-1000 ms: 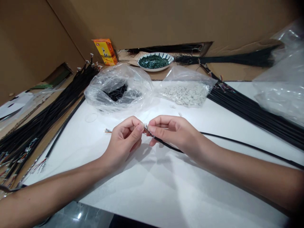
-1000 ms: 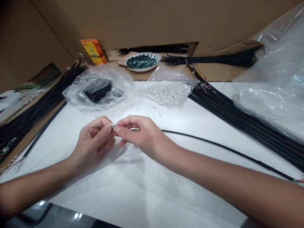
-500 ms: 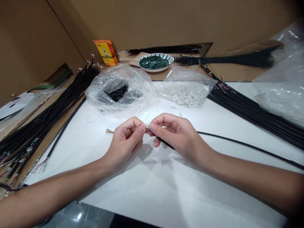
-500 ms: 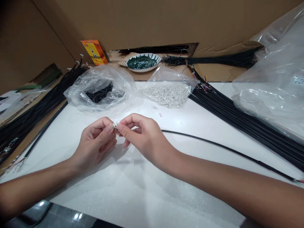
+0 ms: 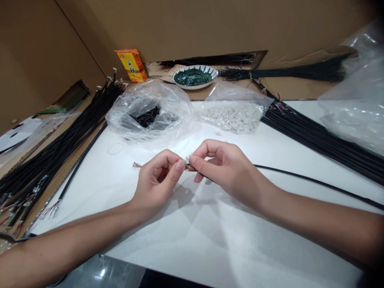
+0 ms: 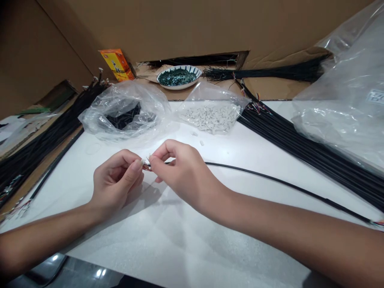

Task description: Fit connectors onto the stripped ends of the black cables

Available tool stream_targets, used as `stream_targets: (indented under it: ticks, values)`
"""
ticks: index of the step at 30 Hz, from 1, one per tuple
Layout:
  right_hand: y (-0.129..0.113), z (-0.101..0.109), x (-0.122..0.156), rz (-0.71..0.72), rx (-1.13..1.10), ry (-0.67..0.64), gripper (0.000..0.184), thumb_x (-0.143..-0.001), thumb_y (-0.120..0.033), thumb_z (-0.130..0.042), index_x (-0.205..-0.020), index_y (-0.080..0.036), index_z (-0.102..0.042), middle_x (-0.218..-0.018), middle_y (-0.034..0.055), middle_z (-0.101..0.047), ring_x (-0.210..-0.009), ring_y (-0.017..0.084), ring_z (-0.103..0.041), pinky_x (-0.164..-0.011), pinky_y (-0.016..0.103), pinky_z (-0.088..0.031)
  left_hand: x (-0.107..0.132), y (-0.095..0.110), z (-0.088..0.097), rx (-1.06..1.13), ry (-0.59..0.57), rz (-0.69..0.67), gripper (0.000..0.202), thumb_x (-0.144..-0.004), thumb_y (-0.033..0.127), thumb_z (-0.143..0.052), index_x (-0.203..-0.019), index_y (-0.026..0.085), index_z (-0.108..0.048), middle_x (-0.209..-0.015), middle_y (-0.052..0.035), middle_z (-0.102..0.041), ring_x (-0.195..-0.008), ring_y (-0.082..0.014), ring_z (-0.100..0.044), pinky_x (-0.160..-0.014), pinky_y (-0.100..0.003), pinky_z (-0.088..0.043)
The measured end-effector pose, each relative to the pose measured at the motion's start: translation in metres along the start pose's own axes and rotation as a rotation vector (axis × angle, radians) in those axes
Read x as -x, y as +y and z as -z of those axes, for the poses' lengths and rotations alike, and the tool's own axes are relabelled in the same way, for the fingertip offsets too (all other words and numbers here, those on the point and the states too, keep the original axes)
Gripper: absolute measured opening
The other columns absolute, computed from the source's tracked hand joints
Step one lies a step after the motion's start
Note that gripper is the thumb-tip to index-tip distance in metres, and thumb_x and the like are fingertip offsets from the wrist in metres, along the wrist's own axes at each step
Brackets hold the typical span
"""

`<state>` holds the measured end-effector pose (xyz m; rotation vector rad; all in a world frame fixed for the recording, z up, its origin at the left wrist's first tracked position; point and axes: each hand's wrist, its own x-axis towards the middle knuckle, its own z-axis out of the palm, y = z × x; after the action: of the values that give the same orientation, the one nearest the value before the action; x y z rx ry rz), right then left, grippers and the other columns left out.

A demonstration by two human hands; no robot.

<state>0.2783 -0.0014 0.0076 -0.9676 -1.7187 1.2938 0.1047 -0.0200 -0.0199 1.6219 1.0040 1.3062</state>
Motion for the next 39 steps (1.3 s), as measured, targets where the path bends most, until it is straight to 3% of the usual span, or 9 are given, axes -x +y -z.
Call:
stream_targets:
  ticks: [4, 8, 11, 16, 19, 29, 39]
  values:
    - [-0.006, 0.001, 0.005, 0.218, 0.464, 0.1, 0.009, -0.085, -0.022, -0.054, -0.077, -0.018, -0.056, -0.072, -0.0027, -0.062, -0.066, 0.012, -0.058, -0.057, 0.024, -0.039, 0.001, 0.0, -0.002, -0.003, 0.001, 0.0, 0.014, -0.09, 0.027, -0.053, -0.08, 0.017, -0.055, -0.048, 0.0072, -0.034, -0.04, -0.0018, -0.028, -0.041, -0.018, -0.024]
    - [-0.009, 0.003, 0.006, 0.315, 0.627, 0.099, 0.012, -0.086, -0.022, -0.053, -0.075, -0.017, -0.054, -0.07, -0.0001, -0.06, -0.064, 0.013, -0.056, -0.057, 0.025, -0.036, 0.003, 0.001, -0.002, -0.027, 0.01, 0.003, 0.014, -0.089, 0.027, -0.054, -0.08, 0.017, -0.054, -0.05, 0.0064, -0.037, -0.041, -0.002, -0.029, -0.042, -0.018, -0.023]
    - [-0.007, 0.005, 0.002, 0.239, 0.458, 0.037, 0.013, -0.087, -0.024, -0.053, -0.076, -0.018, -0.055, -0.071, 0.0006, -0.061, -0.064, 0.014, -0.058, -0.057, 0.025, -0.038, 0.003, 0.001, -0.001, -0.011, 0.005, 0.016, 0.015, -0.089, 0.029, -0.053, -0.08, 0.017, -0.054, -0.048, 0.0066, -0.035, -0.04, -0.0024, -0.028, -0.041, -0.019, -0.023]
    - [0.003, 0.007, -0.009, 0.04, -0.173, -0.151, 0.018, -0.086, -0.035, -0.06, -0.086, -0.017, -0.057, -0.084, -0.0003, -0.062, -0.073, 0.012, -0.065, -0.065, 0.023, -0.047, -0.002, 0.0, 0.002, 0.143, -0.032, 0.062, 0.016, -0.091, 0.03, -0.051, -0.08, 0.018, -0.054, -0.047, 0.0071, -0.032, -0.039, -0.002, -0.026, -0.04, -0.017, -0.021]
    - [0.007, 0.007, -0.014, -0.013, -0.377, -0.288, 0.019, -0.084, -0.034, -0.063, -0.087, -0.016, -0.057, -0.083, -0.002, -0.059, -0.071, 0.009, -0.065, -0.07, 0.022, -0.049, -0.006, 0.0, 0.004, 0.249, -0.081, 0.119, 0.017, -0.091, 0.03, -0.05, -0.08, 0.018, -0.053, -0.046, 0.0072, -0.032, -0.039, -0.0022, -0.025, -0.039, -0.017, -0.018]
    - [0.002, 0.007, -0.018, -0.152, -0.417, -0.407, 0.036, -0.073, -0.045, -0.072, -0.08, -0.013, -0.057, -0.065, 0.0001, -0.061, -0.065, 0.01, -0.06, -0.066, 0.023, -0.045, -0.007, 0.001, 0.005, 0.331, -0.2, 0.165, 0.022, -0.09, 0.034, -0.051, -0.078, 0.016, -0.05, -0.045, 0.0071, -0.035, -0.038, -0.0022, -0.026, -0.04, -0.016, -0.017]
    - [0.006, 0.009, -0.016, -0.28, -0.686, -0.528, 0.02, -0.081, -0.03, -0.068, -0.08, -0.011, -0.064, -0.071, 0.0002, -0.06, -0.066, 0.008, -0.061, -0.069, 0.02, -0.048, -0.007, -0.002, 0.006, 0.384, -0.249, 0.121, 0.021, -0.09, 0.033, -0.052, -0.08, 0.015, -0.052, -0.047, 0.0072, -0.035, -0.039, -0.0016, -0.025, -0.039, -0.014, -0.016]
